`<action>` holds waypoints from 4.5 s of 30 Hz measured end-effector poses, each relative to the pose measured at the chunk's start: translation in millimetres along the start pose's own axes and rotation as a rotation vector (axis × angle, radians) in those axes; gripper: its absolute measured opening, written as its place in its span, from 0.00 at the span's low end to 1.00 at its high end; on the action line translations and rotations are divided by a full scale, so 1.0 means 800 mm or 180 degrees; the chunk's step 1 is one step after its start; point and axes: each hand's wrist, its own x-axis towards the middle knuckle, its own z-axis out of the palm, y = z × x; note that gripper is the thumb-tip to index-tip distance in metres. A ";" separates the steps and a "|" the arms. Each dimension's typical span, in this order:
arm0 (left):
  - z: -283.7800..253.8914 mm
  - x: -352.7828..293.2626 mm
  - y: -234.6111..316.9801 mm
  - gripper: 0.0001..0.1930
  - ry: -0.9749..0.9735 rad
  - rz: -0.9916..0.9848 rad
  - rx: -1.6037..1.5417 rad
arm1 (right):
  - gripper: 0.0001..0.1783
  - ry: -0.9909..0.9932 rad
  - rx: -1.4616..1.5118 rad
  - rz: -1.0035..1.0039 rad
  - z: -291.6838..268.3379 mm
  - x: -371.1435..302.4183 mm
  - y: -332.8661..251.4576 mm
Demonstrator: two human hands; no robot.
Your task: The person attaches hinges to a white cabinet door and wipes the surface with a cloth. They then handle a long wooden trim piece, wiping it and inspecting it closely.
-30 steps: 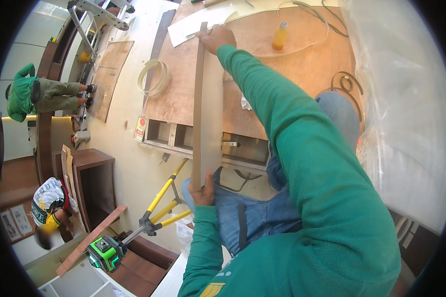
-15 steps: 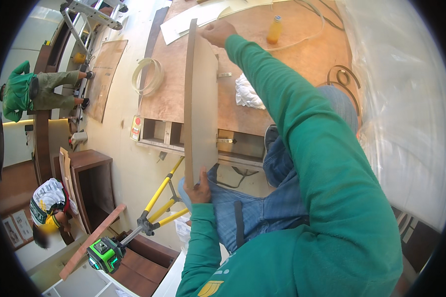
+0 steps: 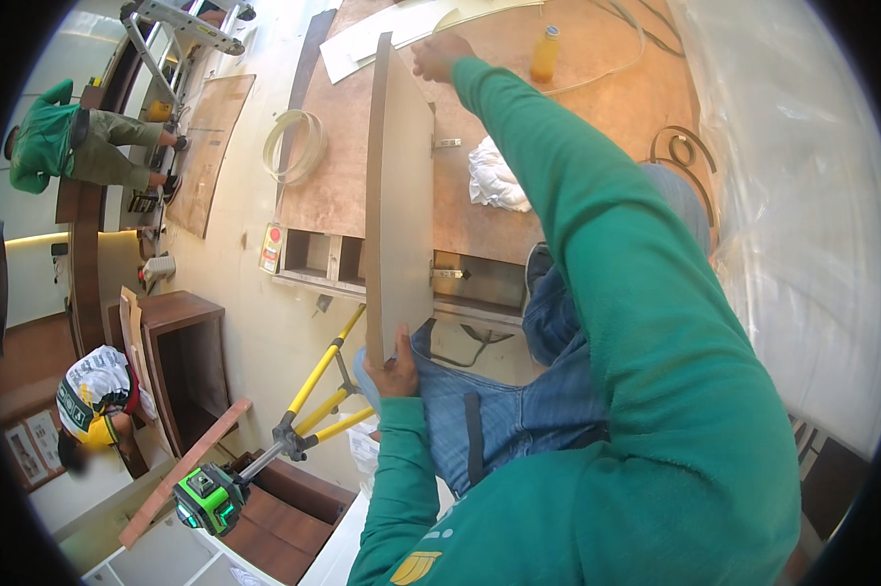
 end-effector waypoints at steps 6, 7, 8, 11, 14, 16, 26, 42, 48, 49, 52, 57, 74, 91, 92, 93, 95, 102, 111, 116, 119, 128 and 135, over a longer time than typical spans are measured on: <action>-0.012 -0.008 -0.008 0.12 -0.0041 0.0139 0.0327 | 0.21 -0.0114 0.0517 0.0122 0.033 -0.050 -0.043; -0.013 -0.009 -0.007 0.12 -0.0031 0.0087 0.0335 | 0.20 -0.0108 0.0246 0.0128 0.032 -0.047 -0.056; -0.013 -0.010 -0.005 0.12 -0.0017 0.0032 0.0344 | 0.20 -0.0108 -0.0025 0.0132 0.034 -0.049 -0.068; -0.005 -0.002 0.001 0.12 -0.0058 0.0122 0.0322 | 0.18 -0.0038 -0.1068 -0.0195 0.016 -0.023 -0.069; -0.007 -0.005 -0.006 0.12 -0.0021 0.0183 0.0334 | 0.18 -0.0452 -0.0753 0.0380 0.018 -0.022 -0.091; -0.007 -0.005 -0.004 0.12 -0.0008 0.0176 0.0319 | 0.19 -0.0447 -0.0137 0.0720 0.021 -0.034 -0.088; -0.002 -0.004 0.014 0.12 -0.0073 0.0071 0.0138 | 0.30 0.0037 -0.2023 -0.0190 0.027 -0.053 -0.095; 0.000 0.006 0.026 0.13 -0.0093 0.0202 0.0475 | 0.33 0.0827 -0.0034 0.0446 0.034 -0.098 -0.017; -0.002 -0.002 0.019 0.12 0.0017 0.0120 0.0494 | 0.45 0.0563 -0.0634 0.0942 0.096 -0.159 -0.148; -0.001 -0.002 0.021 0.12 -0.0022 0.0120 0.0473 | 0.45 0.0640 -0.0643 0.1001 0.099 -0.157 -0.144; 0.001 -0.003 0.025 0.12 -0.0067 0.0119 0.0431 | 0.44 0.0824 -0.0606 0.1058 0.112 -0.154 -0.136; -0.002 -0.005 0.010 0.12 -0.0049 0.0281 0.0525 | 0.34 0.1265 -0.0389 0.0886 0.107 -0.157 -0.130; 0.000 -0.006 0.009 0.12 -0.0063 0.0582 0.0538 | 0.20 0.1657 -0.0312 0.0630 0.108 -0.142 -0.116; -0.014 -0.004 0.022 0.29 -0.0586 0.0334 0.0233 | 0.23 0.1432 -0.0345 0.0571 0.105 -0.142 -0.116; -0.018 -0.002 0.054 0.32 -0.0690 0.0458 0.0212 | 0.26 0.1347 -0.0215 0.0627 0.102 -0.143 -0.113; -0.024 0.001 0.076 0.35 -0.0784 0.0590 0.0209 | 0.28 0.1256 -0.0065 0.0676 0.103 -0.145 -0.112; -0.081 0.004 0.047 0.38 -0.1685 0.0052 0.0593 | 0.34 0.1174 0.0073 0.0504 0.105 -0.148 -0.095; -0.063 0.158 0.161 0.29 -0.1193 -0.0441 0.0742 | 0.37 0.1150 0.0400 0.0374 0.106 -0.165 -0.082; 0.126 0.309 0.169 0.24 -0.0956 0.1055 0.1568 | 0.21 0.0863 0.0980 0.0730 0.061 -0.164 -0.012; 0.154 0.295 0.182 0.24 -0.0734 0.0935 0.2013 | 0.15 0.0513 0.1954 0.0890 0.060 -0.177 -0.018; 0.163 0.293 0.181 0.21 -0.0342 0.0987 0.2059 | 0.18 0.0120 0.2670 0.0923 0.076 -0.182 -0.042; 0.182 0.275 0.195 0.18 0.0271 0.0546 0.1826 | 0.22 0.0092 0.2090 0.0895 0.079 -0.160 -0.061; 0.183 0.276 0.183 0.18 0.0371 0.0481 0.1836 | 0.38 0.0762 -0.0462 -0.0714 0.066 -0.150 -0.059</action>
